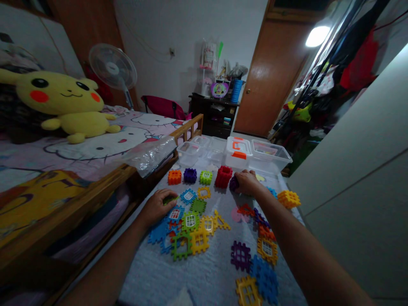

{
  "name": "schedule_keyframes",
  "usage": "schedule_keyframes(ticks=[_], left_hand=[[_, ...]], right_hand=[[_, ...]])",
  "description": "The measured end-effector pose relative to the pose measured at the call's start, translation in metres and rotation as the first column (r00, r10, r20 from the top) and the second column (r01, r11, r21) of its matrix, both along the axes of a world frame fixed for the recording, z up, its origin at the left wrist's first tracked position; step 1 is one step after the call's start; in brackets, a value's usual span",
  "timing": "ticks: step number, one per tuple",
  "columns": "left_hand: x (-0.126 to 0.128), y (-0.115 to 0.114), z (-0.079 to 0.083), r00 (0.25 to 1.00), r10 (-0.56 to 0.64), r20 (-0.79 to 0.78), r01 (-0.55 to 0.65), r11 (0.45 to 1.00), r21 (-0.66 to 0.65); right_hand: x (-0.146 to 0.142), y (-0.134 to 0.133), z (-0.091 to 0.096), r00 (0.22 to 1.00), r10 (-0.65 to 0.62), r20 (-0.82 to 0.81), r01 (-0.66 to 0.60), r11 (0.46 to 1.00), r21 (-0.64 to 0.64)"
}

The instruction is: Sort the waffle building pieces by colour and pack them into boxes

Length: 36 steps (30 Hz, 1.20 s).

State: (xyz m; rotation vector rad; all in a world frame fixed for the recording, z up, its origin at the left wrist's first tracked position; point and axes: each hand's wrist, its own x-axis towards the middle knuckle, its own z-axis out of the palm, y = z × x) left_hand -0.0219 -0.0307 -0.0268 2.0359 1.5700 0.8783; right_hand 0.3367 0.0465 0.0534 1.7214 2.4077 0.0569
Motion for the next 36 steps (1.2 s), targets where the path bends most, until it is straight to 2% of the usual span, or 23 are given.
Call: schedule_keyframes(ticks=[9, 13, 17, 20, 21, 23, 25, 28, 32, 36], left_hand=[[0.003, -0.001, 0.003, 1.000, 0.015, 0.025, -0.015, 1.000, 0.001], [0.002, -0.001, 0.004, 1.000, 0.012, 0.016, -0.012, 1.000, -0.008], [0.002, -0.001, 0.006, 1.000, -0.003, -0.002, 0.003, 1.000, -0.023], [0.003, -0.001, 0.007, 1.000, -0.006, -0.008, 0.006, 1.000, -0.017], [0.003, -0.001, 0.006, 1.000, -0.006, -0.010, 0.006, 1.000, -0.013], [0.003, -0.001, 0.005, 1.000, -0.008, -0.013, 0.008, 1.000, -0.007], [0.002, -0.001, 0.003, 1.000, -0.014, -0.013, 0.014, 1.000, -0.008], [0.002, 0.000, 0.002, 1.000, -0.018, -0.012, 0.017, 1.000, -0.018], [0.003, -0.002, 0.004, 1.000, -0.007, 0.006, 0.007, 1.000, -0.009], [0.006, -0.005, 0.008, 1.000, 0.007, 0.018, -0.007, 1.000, -0.014]], right_hand=[[-0.003, 0.005, 0.001, 1.000, -0.020, 0.001, 0.020, 1.000, -0.008], [-0.002, -0.003, 0.009, 0.999, -0.026, -0.041, 0.027, 0.999, 0.025], [0.006, -0.025, 0.027, 0.994, -0.048, -0.101, 0.058, 0.993, 0.099], [0.016, -0.059, 0.037, 0.976, -0.029, -0.214, 0.056, 0.991, 0.124], [0.019, -0.073, 0.038, 0.961, 0.001, -0.276, 0.026, 0.995, 0.092], [0.022, -0.105, 0.036, 0.922, 0.036, -0.386, -0.058, 0.997, -0.044], [0.019, -0.135, 0.029, 0.905, 0.037, -0.424, -0.133, 0.971, -0.199], [0.010, -0.168, 0.013, 0.909, 0.026, -0.415, -0.150, 0.951, -0.270], [0.002, -0.181, -0.005, 0.934, 0.036, -0.355, -0.137, 0.955, -0.265], [0.003, -0.178, -0.010, 0.902, 0.021, -0.432, -0.147, 0.954, -0.261]])
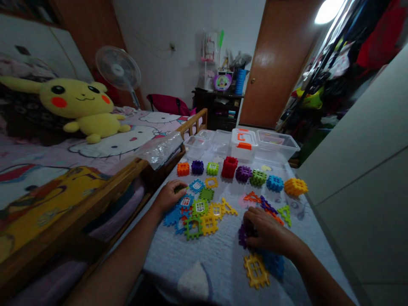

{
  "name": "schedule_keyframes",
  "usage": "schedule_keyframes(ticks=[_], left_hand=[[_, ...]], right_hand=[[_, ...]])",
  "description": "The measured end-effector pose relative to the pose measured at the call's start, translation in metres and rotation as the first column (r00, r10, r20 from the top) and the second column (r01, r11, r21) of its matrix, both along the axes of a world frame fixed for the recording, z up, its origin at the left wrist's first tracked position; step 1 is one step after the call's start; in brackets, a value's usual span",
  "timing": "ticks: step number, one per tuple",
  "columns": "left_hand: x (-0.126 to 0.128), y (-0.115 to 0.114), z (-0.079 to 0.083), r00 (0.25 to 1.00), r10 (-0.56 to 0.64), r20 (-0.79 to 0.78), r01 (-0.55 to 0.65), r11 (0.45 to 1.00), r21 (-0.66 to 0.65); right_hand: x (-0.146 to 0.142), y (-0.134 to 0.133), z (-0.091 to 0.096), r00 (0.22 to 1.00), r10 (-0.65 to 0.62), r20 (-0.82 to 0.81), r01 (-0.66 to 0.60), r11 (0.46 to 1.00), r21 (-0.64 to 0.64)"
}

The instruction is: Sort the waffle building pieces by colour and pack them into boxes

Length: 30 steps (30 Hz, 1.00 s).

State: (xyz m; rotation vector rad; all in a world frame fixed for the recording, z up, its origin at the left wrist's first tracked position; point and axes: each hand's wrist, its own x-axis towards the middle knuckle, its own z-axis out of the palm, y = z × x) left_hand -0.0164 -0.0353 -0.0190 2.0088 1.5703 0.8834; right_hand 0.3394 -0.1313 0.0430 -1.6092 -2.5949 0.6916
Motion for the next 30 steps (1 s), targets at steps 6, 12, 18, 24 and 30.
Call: schedule_keyframes(ticks=[6, 12, 18, 24, 30], left_hand=[[-0.001, 0.001, -0.003, 1.000, 0.013, 0.017, -0.013, 1.000, -0.029], [-0.002, 0.000, -0.001, 0.998, 0.035, 0.060, -0.035, 0.999, -0.011], [0.000, -0.005, 0.002, 0.992, 0.033, 0.125, -0.033, 0.999, 0.001], [0.001, -0.004, -0.003, 0.987, 0.020, 0.159, -0.014, 0.999, -0.035], [0.004, -0.002, -0.003, 0.989, -0.009, 0.147, 0.020, 0.997, -0.072]], right_hand=[[0.001, 0.005, -0.003, 0.983, -0.082, -0.166, 0.078, 0.996, -0.033], [0.005, 0.013, -0.025, 0.954, -0.085, -0.289, 0.197, 0.901, 0.385], [0.001, 0.008, -0.028, 0.990, -0.030, -0.140, 0.074, 0.945, 0.320], [-0.003, 0.004, -0.021, 0.992, -0.001, -0.127, 0.033, 0.968, 0.250], [0.000, 0.007, -0.035, 0.975, -0.055, -0.215, 0.121, 0.944, 0.308]])
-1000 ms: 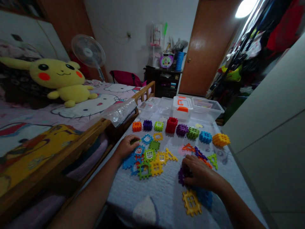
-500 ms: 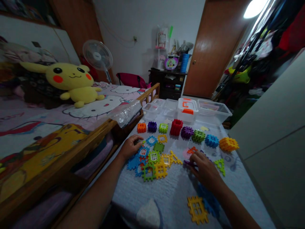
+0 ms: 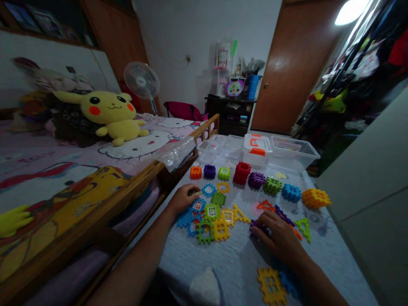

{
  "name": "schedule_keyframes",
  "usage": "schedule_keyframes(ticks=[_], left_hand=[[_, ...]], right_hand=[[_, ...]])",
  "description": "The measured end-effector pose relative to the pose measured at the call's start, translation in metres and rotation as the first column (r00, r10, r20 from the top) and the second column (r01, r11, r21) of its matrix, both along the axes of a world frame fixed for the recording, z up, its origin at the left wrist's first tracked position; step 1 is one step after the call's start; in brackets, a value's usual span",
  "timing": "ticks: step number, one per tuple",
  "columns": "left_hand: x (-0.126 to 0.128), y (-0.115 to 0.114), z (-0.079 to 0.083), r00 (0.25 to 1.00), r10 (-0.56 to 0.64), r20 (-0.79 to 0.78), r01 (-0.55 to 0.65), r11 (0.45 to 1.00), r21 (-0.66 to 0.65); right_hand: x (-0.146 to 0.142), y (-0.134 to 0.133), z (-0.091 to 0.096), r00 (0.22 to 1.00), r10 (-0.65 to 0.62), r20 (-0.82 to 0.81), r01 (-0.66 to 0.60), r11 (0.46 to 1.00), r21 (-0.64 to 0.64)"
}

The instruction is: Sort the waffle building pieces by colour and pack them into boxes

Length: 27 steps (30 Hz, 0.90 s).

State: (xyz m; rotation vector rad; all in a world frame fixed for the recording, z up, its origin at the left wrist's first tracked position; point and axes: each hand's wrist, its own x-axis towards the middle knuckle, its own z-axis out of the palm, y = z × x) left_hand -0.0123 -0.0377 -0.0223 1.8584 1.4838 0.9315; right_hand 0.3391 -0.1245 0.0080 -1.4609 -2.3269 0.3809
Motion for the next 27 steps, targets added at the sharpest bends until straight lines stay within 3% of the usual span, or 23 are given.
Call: schedule_keyframes(ticks=[5, 7, 11, 14, 22, 25, 27], left_hand=[[0.005, -0.001, 0.020, 0.993, -0.121, -0.018, 0.119, 0.989, -0.083], [0.009, 0.001, 0.030, 0.984, -0.150, -0.101, 0.143, 0.987, -0.072], [0.024, 0.012, 0.041, 0.915, -0.099, -0.391, 0.089, 0.995, -0.043], [0.035, 0.022, 0.040, 0.874, -0.047, -0.483, 0.020, 0.998, -0.060], [0.043, 0.033, 0.035, 0.907, -0.067, -0.416, 0.004, 0.989, -0.150], [0.042, 0.028, 0.045, 0.923, -0.078, -0.378, 0.033, 0.992, -0.123], [0.041, 0.023, 0.051, 0.927, -0.054, -0.372, 0.046, 0.998, -0.030]], right_hand=[[0.002, 0.002, -0.007, 1.000, -0.003, -0.022, 0.004, 1.000, 0.012], [0.001, 0.002, -0.008, 1.000, -0.006, -0.023, 0.006, 1.000, 0.025], [0.000, 0.002, -0.008, 1.000, 0.006, -0.020, -0.005, 0.999, 0.045], [0.000, 0.002, -0.008, 1.000, 0.015, -0.022, -0.014, 0.999, 0.052], [0.004, 0.003, -0.010, 1.000, 0.011, -0.029, -0.009, 0.999, 0.049], [0.005, 0.003, -0.010, 0.998, 0.014, -0.059, -0.011, 0.999, 0.051], [0.005, 0.003, -0.009, 0.997, 0.015, -0.079, -0.011, 0.999, 0.051]])
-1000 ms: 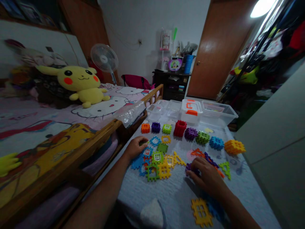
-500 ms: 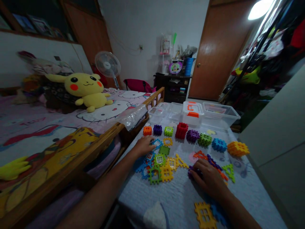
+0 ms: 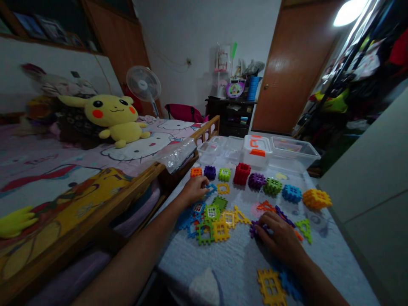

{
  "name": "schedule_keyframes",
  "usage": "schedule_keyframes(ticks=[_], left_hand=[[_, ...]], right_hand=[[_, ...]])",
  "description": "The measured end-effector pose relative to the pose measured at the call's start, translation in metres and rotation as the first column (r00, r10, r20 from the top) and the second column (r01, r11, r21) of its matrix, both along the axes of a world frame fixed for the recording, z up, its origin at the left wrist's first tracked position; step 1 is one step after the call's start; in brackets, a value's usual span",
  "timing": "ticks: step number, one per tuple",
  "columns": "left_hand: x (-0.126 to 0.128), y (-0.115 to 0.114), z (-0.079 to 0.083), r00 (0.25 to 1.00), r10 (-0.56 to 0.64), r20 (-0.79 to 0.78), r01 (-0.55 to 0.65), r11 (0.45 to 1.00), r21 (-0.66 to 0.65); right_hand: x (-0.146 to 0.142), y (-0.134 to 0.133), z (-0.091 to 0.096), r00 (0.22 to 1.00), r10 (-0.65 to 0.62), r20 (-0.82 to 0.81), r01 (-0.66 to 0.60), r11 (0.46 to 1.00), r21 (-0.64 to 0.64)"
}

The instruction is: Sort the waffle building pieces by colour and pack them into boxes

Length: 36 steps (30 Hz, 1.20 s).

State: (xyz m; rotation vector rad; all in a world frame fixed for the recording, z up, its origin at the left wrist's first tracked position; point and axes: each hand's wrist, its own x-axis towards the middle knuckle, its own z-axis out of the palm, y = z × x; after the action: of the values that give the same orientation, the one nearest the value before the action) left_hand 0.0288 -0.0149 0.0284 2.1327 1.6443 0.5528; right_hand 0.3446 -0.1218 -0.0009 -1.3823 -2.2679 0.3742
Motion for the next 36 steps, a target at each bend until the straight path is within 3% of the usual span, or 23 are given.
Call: schedule_keyframes(ticks=[3, 5, 8, 14, 20, 24, 29, 33, 36], left_hand=[[-0.001, -0.006, 0.004, 0.997, 0.009, -0.081, 0.009, 0.977, 0.211], [-0.001, -0.008, 0.002, 0.982, 0.022, -0.186, 0.028, 0.965, 0.261], [0.000, -0.010, -0.001, 0.965, 0.020, -0.261, 0.040, 0.974, 0.223], [-0.005, -0.011, -0.008, 0.988, -0.114, -0.099, 0.121, 0.991, 0.063], [-0.024, -0.019, -0.019, 0.998, -0.006, -0.057, 0.008, 0.999, 0.040], [-0.027, -0.020, -0.013, 0.997, -0.056, -0.049, 0.056, 0.998, -0.014], [0.003, -0.010, -0.004, 0.989, -0.109, -0.102, 0.118, 0.989, 0.086], [0.038, 0.001, -0.010, 0.952, -0.198, -0.234, 0.219, 0.973, 0.068], [0.053, 0.005, -0.016, 0.939, -0.207, -0.275, 0.231, 0.971, 0.057]], right_hand=[[-0.001, 0.000, 0.001, 1.000, -0.003, -0.020, 0.003, 1.000, 0.004], [-0.001, 0.000, 0.002, 1.000, -0.006, -0.025, 0.007, 1.000, 0.005], [-0.001, 0.000, 0.002, 1.000, -0.004, -0.025, 0.004, 1.000, 0.004], [0.000, -0.001, 0.003, 1.000, 0.010, -0.025, -0.010, 1.000, 0.000], [-0.002, -0.002, 0.005, 1.000, 0.007, -0.004, -0.007, 1.000, -0.027], [-0.003, -0.003, 0.005, 1.000, -0.004, 0.007, 0.005, 1.000, -0.029], [-0.002, -0.002, 0.005, 1.000, -0.006, 0.003, 0.006, 1.000, -0.024], [-0.001, -0.002, 0.004, 1.000, -0.009, 0.007, 0.009, 1.000, -0.029], [0.000, -0.001, 0.004, 1.000, -0.006, 0.013, 0.006, 0.999, -0.038]])
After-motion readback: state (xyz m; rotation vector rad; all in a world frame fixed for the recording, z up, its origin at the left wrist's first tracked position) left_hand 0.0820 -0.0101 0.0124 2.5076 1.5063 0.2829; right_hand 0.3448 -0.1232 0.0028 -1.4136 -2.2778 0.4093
